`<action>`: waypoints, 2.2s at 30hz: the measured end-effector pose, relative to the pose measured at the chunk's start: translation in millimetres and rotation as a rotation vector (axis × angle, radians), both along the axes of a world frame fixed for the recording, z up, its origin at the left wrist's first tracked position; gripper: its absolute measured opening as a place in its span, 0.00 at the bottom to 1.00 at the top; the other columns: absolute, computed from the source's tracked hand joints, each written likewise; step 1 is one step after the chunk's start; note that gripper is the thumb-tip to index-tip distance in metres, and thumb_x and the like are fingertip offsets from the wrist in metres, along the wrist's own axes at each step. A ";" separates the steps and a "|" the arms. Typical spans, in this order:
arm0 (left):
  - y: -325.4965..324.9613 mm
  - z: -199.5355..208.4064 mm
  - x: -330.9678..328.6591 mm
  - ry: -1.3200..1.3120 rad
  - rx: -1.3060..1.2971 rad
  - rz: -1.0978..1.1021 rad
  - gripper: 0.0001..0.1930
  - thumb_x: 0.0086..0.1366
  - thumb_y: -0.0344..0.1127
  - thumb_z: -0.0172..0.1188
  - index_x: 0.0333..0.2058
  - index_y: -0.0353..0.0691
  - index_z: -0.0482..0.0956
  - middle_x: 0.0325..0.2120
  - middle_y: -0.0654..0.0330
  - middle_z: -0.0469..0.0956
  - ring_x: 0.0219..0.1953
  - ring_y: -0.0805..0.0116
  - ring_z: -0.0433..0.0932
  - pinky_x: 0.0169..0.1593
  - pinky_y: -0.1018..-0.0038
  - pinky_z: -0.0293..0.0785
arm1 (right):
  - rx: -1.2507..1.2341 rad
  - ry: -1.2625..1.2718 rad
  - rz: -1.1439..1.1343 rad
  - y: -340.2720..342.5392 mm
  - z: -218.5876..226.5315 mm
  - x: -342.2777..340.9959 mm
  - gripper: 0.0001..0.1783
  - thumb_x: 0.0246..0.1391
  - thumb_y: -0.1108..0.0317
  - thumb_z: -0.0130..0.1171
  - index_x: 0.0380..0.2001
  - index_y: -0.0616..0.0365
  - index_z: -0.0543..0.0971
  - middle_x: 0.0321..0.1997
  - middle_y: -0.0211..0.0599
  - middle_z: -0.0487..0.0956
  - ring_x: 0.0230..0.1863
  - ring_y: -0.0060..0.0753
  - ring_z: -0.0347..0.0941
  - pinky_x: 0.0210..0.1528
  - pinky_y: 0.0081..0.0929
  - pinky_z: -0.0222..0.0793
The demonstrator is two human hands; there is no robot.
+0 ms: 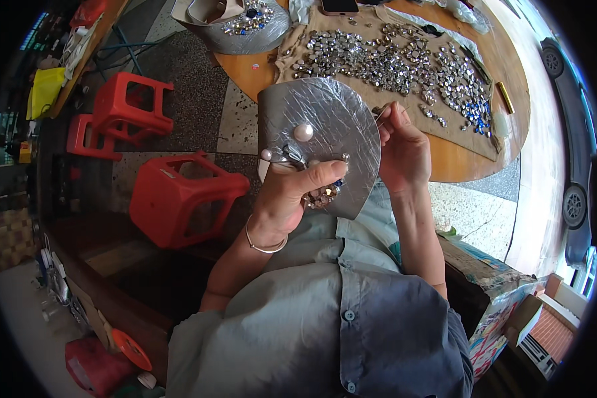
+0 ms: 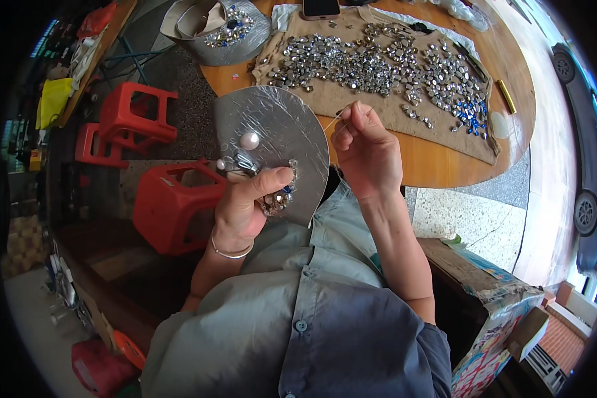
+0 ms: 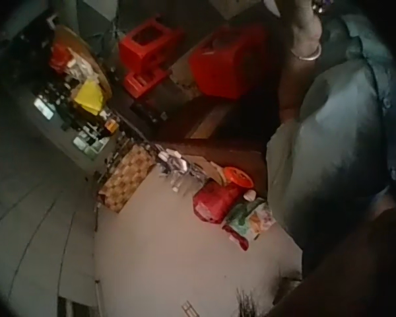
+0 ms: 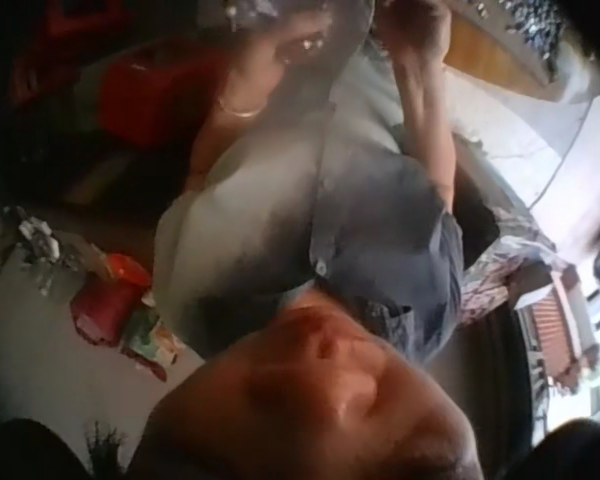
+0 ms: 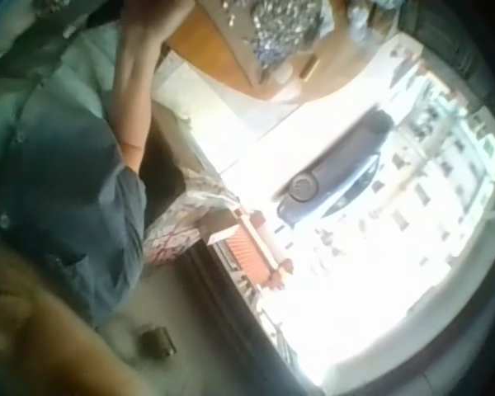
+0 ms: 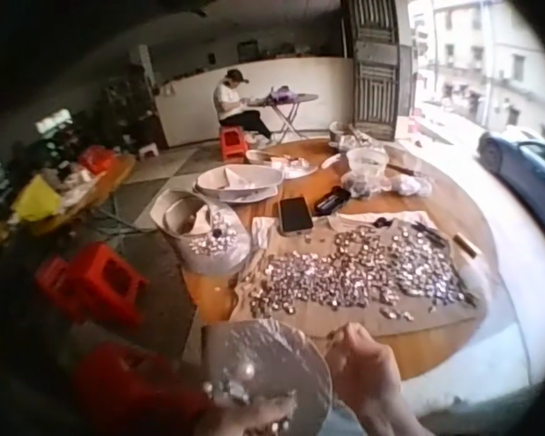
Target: Attaching small decorative studs or rhinestones to a silver shoe upper by hand.
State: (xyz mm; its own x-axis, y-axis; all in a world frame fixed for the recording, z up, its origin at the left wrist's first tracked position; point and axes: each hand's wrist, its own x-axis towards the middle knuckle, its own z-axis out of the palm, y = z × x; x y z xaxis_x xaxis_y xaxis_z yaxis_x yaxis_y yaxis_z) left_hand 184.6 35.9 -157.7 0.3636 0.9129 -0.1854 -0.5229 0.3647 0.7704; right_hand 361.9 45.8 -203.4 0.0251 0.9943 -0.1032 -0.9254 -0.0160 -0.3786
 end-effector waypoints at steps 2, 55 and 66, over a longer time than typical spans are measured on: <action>-1.0 1.8 1.1 0.058 0.024 0.026 0.19 0.50 0.22 0.65 0.43 0.37 0.73 0.34 0.62 0.78 0.34 0.74 0.77 0.39 0.77 0.74 | -0.042 0.006 -0.028 -4.1 0.3 1.0 0.06 0.59 0.68 0.50 0.34 0.60 0.72 0.30 0.32 0.73 0.25 0.23 0.64 0.31 0.19 0.60; 13.4 -31.0 41.8 0.103 -0.058 -0.179 0.25 0.46 0.23 0.66 0.45 0.37 0.69 0.33 0.61 0.76 0.35 0.72 0.76 0.40 0.75 0.74 | 0.030 -0.550 0.448 -36.1 -3.7 46.8 0.08 0.59 0.67 0.53 0.37 0.59 0.72 0.35 0.26 0.70 0.34 0.18 0.64 0.38 0.17 0.61; 14.8 -33.8 61.8 0.126 -0.135 -0.174 0.26 0.45 0.24 0.65 0.46 0.37 0.69 0.35 0.60 0.75 0.36 0.70 0.76 0.40 0.75 0.74 | 0.265 -1.159 0.036 -32.6 -11.8 52.8 0.06 0.58 0.70 0.54 0.35 0.61 0.73 0.33 0.28 0.72 0.33 0.19 0.66 0.34 0.17 0.62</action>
State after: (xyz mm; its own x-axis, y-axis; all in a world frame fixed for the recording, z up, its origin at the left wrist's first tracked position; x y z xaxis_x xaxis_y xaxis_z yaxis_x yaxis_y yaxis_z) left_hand 246.4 50.7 -191.5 0.4791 0.8027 -0.3552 -0.3460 0.5446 0.7640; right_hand 414.7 13.1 -215.2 -0.0602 0.9834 0.1714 -0.0296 0.1699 -0.9850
